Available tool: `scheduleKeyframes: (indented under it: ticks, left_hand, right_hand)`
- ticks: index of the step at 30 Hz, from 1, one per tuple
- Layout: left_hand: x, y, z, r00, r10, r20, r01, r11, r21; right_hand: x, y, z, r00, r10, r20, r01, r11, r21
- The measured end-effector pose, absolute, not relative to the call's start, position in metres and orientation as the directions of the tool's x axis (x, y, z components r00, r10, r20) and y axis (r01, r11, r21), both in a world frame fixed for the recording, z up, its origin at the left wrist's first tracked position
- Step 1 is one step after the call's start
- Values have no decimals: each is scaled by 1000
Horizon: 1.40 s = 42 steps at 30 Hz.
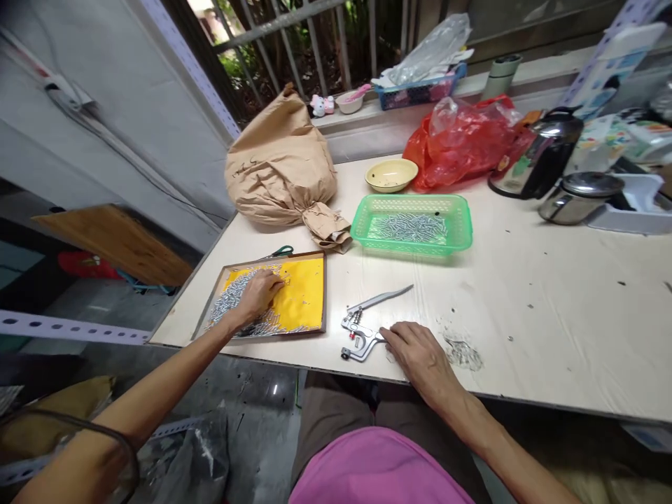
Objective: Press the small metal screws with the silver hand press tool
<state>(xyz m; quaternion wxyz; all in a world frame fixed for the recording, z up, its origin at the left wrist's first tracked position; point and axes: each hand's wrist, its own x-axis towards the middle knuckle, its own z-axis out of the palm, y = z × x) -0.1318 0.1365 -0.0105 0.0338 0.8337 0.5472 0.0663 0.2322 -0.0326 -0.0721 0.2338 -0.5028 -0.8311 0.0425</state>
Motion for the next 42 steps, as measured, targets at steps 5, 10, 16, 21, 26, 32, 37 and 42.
scheduleKeyframes:
  ticks: [5, 10, 16, 21, 26, 32, 37, 42]
  left_hand:
    - [-90, 105, 11, 108, 994, -14, 791, -77, 606]
    - [-22, 35, 21, 153, 909, -387, 427, 293, 856]
    - [8, 2, 5, 235, 852, -467, 335, 380, 862]
    - [10, 2, 0, 196, 848, -493, 307, 424, 852]
    - [8, -4, 2, 140, 860, -490, 264, 445, 856]
    - [1, -14, -1, 114, 851, -513, 243, 477, 845]
    - [-6, -14, -4, 86, 852, -516, 223, 488, 844]
    - [-10, -13, -5, 56, 864, -500, 191, 482, 855]
  right_hand:
    - [233, -31, -62, -388, 875, 291, 821, 471, -322]
    - [245, -25, -50, -401, 889, 221, 853, 451, -263]
    - [263, -22, -46, -318, 939, 128, 896, 342, -284]
    - [253, -20, -30, -305, 946, 112, 916, 323, -237]
    - [216, -16, -10, -440, 890, 118, 854, 455, -253]
    - [166, -12, -8, -432, 901, -44, 894, 421, -155]
    - [145, -17, -4, -353, 930, -100, 934, 344, -95]
    - [136, -30, 0, -340, 939, -46, 939, 335, -81]
